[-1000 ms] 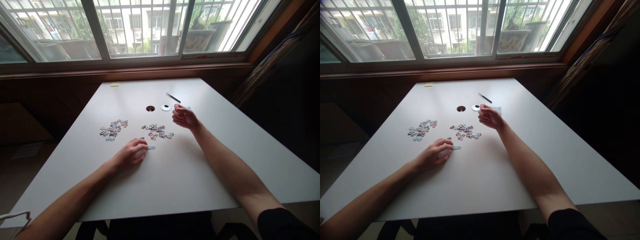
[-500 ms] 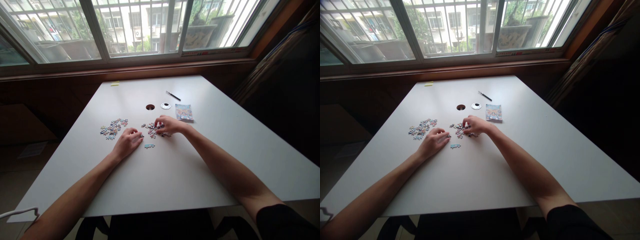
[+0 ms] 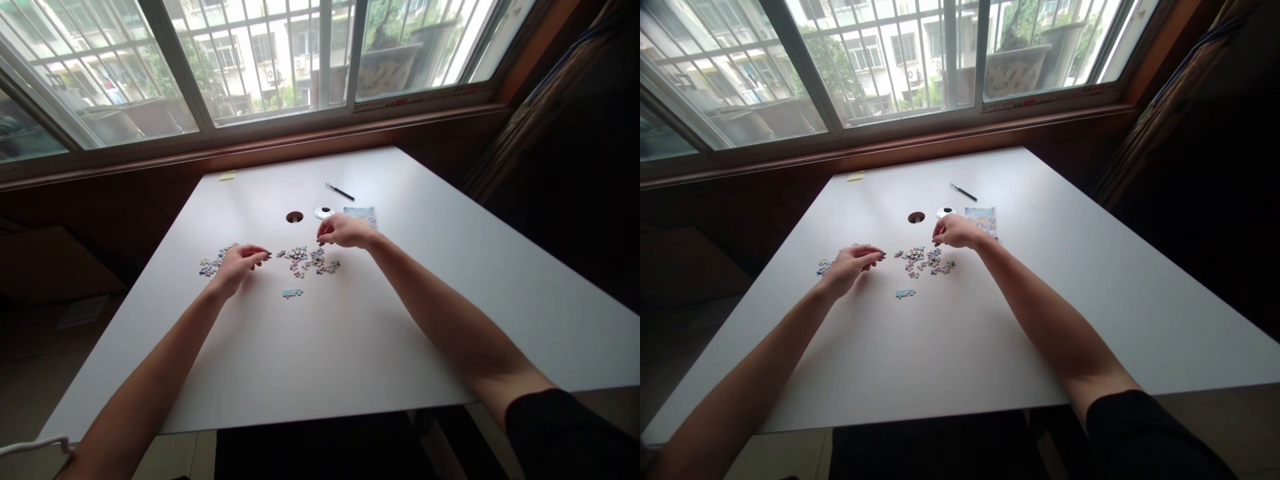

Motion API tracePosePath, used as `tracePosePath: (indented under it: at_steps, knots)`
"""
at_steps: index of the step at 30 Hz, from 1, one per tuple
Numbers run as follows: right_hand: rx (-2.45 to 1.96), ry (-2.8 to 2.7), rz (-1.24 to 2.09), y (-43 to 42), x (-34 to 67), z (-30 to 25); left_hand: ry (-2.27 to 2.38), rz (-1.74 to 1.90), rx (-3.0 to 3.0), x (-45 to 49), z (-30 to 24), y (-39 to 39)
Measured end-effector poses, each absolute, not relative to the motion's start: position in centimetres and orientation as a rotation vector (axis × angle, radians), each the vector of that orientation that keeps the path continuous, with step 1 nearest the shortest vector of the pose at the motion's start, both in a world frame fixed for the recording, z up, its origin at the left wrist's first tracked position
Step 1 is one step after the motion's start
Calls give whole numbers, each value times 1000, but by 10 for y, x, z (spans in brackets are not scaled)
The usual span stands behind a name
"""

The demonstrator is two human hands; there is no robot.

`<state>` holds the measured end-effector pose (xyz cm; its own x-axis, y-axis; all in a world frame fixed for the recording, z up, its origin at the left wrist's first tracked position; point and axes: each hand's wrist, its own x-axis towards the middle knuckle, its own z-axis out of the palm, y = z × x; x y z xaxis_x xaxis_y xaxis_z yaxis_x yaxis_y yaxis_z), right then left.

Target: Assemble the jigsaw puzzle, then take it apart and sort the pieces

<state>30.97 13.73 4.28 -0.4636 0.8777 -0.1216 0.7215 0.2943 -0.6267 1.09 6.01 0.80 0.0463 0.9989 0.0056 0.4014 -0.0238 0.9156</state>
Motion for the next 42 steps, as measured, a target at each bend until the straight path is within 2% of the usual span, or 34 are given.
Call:
tracePosePath:
  at_steps: [6,9,14,20,29,35,40,42]
  knots:
    - [-1607,-2398,920,146,329,48,1444,487,1765,22,25,75]
    - [-1663,-2448,864,148,331,45,1480,464,1880,19,22,74]
    - [-1736,-2501,719,149,327,37,1377,592,2106,12,16,74]
    - [-1707,-2550,597,144,324,41,1549,925,2210,34,-7,85]
    - [-1554,-2557,676,137,314,45,1460,941,2328,36,-22,85]
    - [-1475,-2601,689,134,309,42,1417,1148,2029,30,-24,90]
    - [-1444,-2496,738,134,309,45,1356,1562,1568,19,-30,97]
    - [-1434,-2489,734,134,309,44,1338,1569,1526,19,-30,96]
